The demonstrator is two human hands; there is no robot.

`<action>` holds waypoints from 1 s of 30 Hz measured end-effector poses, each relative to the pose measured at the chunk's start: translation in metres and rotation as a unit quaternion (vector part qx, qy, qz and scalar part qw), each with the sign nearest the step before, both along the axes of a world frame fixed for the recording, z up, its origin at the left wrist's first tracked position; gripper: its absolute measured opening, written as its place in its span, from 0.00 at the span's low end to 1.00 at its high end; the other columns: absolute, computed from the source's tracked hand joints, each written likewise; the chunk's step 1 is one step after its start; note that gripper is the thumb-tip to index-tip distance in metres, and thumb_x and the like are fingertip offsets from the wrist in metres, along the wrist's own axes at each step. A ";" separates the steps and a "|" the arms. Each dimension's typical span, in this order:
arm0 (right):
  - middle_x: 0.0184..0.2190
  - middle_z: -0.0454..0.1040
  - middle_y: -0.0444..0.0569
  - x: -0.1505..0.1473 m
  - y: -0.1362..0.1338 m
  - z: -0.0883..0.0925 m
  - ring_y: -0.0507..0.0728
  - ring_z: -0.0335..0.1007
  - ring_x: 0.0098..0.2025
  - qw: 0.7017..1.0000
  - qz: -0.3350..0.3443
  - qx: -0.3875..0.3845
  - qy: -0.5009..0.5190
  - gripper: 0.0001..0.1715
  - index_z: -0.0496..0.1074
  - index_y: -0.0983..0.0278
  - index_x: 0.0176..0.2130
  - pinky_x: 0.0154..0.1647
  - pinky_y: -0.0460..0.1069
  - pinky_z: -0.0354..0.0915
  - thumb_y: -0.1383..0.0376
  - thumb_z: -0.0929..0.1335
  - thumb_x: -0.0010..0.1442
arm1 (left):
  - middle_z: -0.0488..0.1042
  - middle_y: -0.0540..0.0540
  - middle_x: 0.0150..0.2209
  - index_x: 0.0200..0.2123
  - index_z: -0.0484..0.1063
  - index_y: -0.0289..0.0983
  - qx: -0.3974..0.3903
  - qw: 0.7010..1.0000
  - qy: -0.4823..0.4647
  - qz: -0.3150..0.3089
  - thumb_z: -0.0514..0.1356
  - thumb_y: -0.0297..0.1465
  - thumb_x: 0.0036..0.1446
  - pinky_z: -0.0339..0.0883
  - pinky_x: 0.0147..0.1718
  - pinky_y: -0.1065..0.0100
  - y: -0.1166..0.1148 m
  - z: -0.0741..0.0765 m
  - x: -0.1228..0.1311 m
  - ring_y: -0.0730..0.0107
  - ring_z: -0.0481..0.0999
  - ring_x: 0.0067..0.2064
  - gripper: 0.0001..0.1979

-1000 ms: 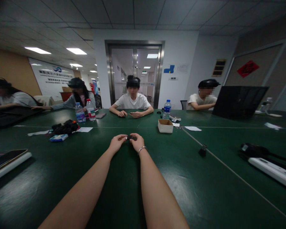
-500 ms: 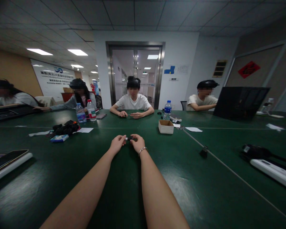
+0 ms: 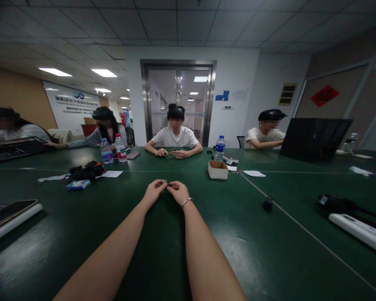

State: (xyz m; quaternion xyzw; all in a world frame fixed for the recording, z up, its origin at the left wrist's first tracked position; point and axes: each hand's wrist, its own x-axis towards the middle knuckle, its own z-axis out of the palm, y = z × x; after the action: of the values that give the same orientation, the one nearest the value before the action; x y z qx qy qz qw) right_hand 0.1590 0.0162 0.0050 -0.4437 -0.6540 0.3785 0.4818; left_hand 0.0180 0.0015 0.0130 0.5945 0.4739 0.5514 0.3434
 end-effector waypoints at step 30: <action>0.36 0.69 0.48 -0.003 -0.007 0.004 0.50 0.67 0.33 0.976 -0.092 0.009 -0.196 0.12 0.75 0.64 0.36 0.39 0.45 0.66 0.71 0.67 0.48 | 0.71 0.36 0.47 0.48 0.64 0.32 -0.252 0.801 0.379 0.388 0.51 0.43 0.54 0.65 0.41 0.61 -0.103 0.035 -0.289 0.53 0.71 0.48 0.25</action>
State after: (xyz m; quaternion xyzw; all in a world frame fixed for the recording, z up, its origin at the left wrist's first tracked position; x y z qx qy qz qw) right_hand 0.1561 0.0089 0.0089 -0.5631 -0.6953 0.2324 0.3815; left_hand -0.2707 -0.1016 0.0476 0.4154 0.8794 0.2305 0.0311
